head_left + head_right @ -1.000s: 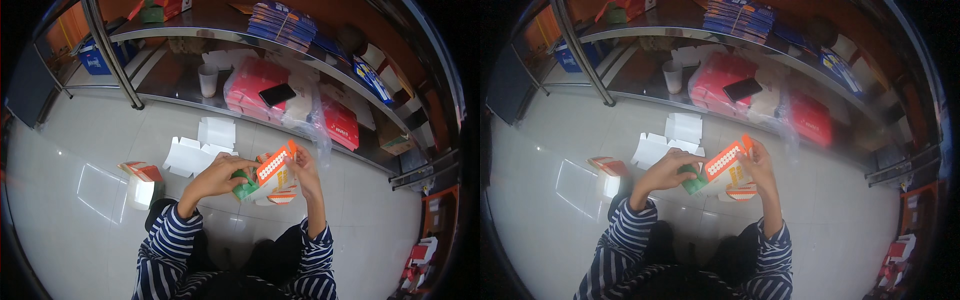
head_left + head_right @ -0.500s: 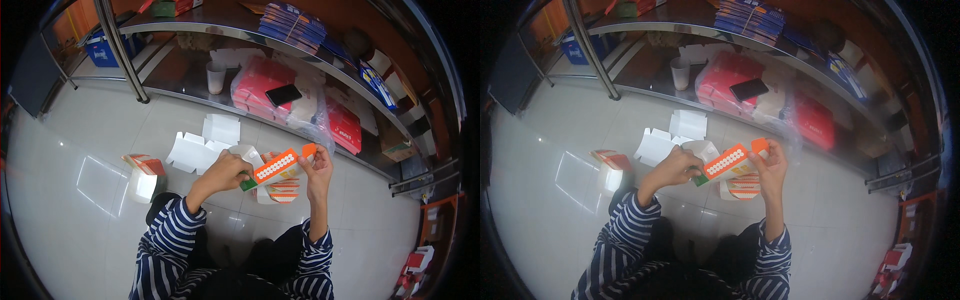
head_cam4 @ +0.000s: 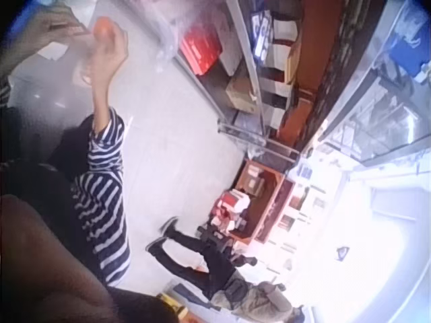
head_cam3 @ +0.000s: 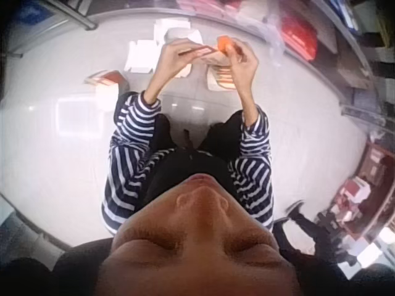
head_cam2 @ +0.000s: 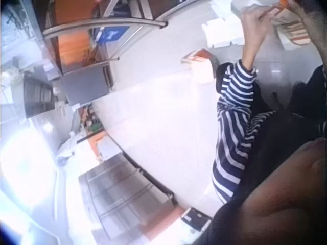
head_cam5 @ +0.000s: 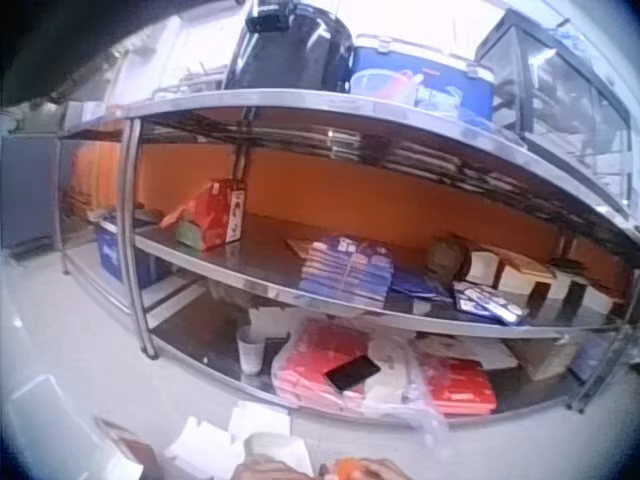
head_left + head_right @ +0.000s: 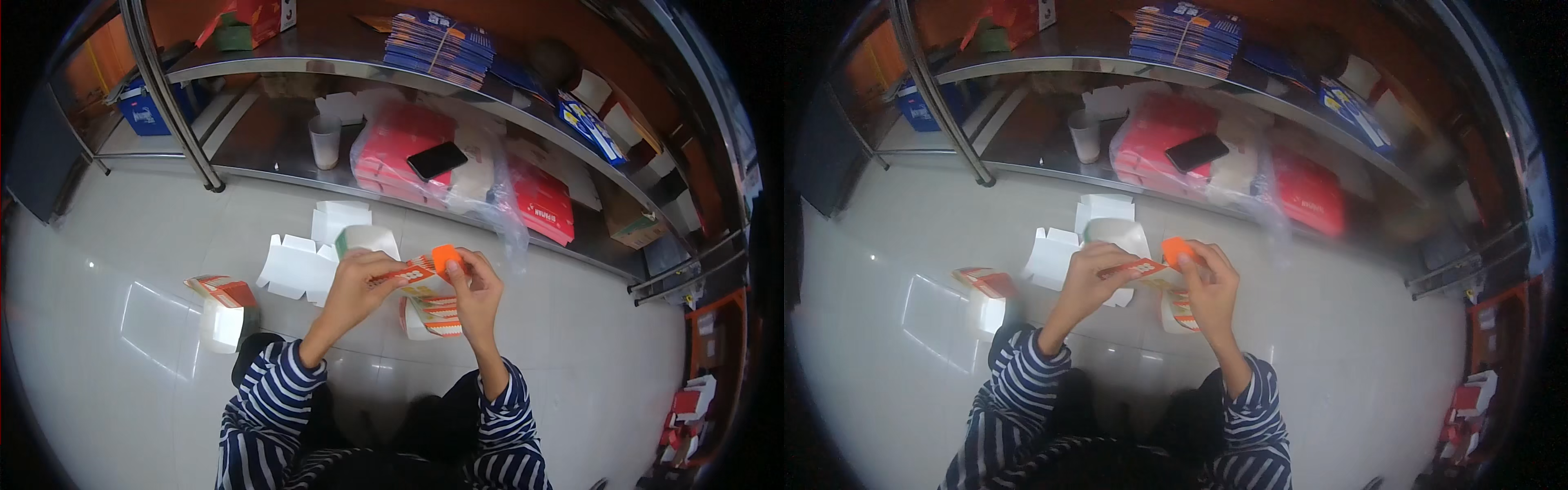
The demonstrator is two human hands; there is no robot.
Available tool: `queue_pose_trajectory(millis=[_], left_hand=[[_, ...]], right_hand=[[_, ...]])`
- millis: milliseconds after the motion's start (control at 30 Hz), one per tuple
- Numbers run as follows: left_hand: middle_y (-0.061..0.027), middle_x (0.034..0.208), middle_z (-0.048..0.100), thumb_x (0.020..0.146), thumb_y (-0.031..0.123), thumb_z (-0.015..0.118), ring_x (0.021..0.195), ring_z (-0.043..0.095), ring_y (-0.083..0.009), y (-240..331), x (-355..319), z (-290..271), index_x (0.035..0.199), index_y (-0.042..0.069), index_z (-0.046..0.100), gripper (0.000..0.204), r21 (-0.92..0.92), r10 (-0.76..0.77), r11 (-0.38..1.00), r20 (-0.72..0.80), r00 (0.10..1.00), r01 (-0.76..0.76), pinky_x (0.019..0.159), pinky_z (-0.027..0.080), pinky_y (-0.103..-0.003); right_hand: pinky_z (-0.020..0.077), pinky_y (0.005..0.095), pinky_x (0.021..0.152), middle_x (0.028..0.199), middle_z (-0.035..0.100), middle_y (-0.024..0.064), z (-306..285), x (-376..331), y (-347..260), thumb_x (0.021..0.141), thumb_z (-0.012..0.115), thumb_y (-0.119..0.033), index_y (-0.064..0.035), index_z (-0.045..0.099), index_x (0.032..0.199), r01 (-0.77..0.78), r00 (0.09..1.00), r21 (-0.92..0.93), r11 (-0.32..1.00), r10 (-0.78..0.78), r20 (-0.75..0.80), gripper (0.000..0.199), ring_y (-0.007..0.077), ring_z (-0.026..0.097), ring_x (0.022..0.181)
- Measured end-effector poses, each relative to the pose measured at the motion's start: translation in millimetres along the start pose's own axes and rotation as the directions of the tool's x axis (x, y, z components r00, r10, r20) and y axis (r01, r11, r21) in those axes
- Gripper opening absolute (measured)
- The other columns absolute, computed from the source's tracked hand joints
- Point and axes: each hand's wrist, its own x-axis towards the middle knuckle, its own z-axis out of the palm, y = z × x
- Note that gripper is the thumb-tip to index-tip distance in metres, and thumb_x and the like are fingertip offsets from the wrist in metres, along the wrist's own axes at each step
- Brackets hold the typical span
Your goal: The person sits on the floor and assembles small, flat-packed cardboard boxes. They fold the sides and flaps of the boxes to form a rectangular shape, handling multiple units in a repetitive manner.
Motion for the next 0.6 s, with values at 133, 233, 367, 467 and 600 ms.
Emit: queue_pose_trajectory(millis=[133, 233, 367, 467, 600], left_hand=[[-0.0057, 0.079, 0.061, 0.073, 0.007, 0.066, 0.059, 0.057, -0.0188, 5.2, -5.7, 23.0, 0.09, 0.005, 0.067, 0.017, -0.046, 0.156, 0.984, -0.255, 0.954, -0.173, 0.05, 0.043, -0.026], [-0.0034, 0.077, 0.059, 0.07, 0.006, 0.067, 0.059, 0.057, -0.0168, 6.6, -7.7, 23.8, 0.089, 0.007, 0.068, 0.019, 0.151, 0.317, 0.946, -0.268, 0.91, -0.286, 0.05, 0.043, -0.025], [-0.0015, 0.077, 0.059, 0.065, 0.005, 0.069, 0.061, 0.056, -0.0157, 13.3, -7.0, 23.4, 0.085, 0.011, 0.068, 0.021, 0.258, 0.422, 0.896, -0.248, 0.872, -0.36, 0.055, 0.044, -0.026], [-0.0005, 0.077, 0.059, 0.064, 0.007, 0.07, 0.062, 0.055, -0.0156, 9.7, -4.7, 23.9, 0.082, 0.012, 0.068, 0.019, 0.298, 0.488, 0.86, -0.237, 0.84, -0.415, 0.058, 0.043, -0.028], [0.0004, 0.076, 0.06, 0.064, 0.01, 0.071, 0.062, 0.054, -0.0149, 8.5, -7.5, 20.2, 0.079, 0.012, 0.067, 0.015, 0.323, 0.502, 0.847, -0.232, 0.833, -0.421, 0.058, 0.042, -0.029]], right_hand=[[0.0411, 0.022, 0.068, 0.081, 0.055, 0.0036, -3.9, -2.0, 11.3, 0.081, 0.06, -0.003, 0.0064, 0.063, 0.096, -0.086, 0.996, -0.026, 0.996, 0.085, -0.034, 0.018, 0.0088, 0.051, 0.074], [0.0422, 0.022, 0.067, 0.08, 0.056, 0.0042, -9.4, 1.0, 6.5, 0.079, 0.06, -0.002, 0.0056, 0.064, 0.094, -0.134, 0.989, -0.043, 0.99, 0.136, 0.057, 0.017, 0.009, 0.052, 0.072], [0.0451, 0.0239, 0.066, 0.081, 0.056, 0.0064, -23.1, 6.3, 14.3, 0.076, 0.062, -0.003, 0.0021, 0.065, 0.096, -0.033, 0.949, -0.085, 0.996, 0.058, 0.309, 0.021, 0.0115, 0.054, 0.072], [0.0457, 0.0255, 0.068, 0.081, 0.055, 0.0064, -20.8, 6.5, -1.2, 0.076, 0.061, -0.004, 0.0006, 0.065, 0.097, -0.031, 0.907, -0.174, 0.984, 0.1, 0.409, 0.022, 0.013, 0.054, 0.074], [0.0448, 0.0275, 0.068, 0.079, 0.053, 0.0062, -23.8, 8.2, -5.5, 0.078, 0.057, -0.004, -0.001, 0.065, 0.098, 0.082, 0.876, -0.21, 0.974, 0.03, 0.481, 0.022, 0.0146, 0.053, 0.076]])
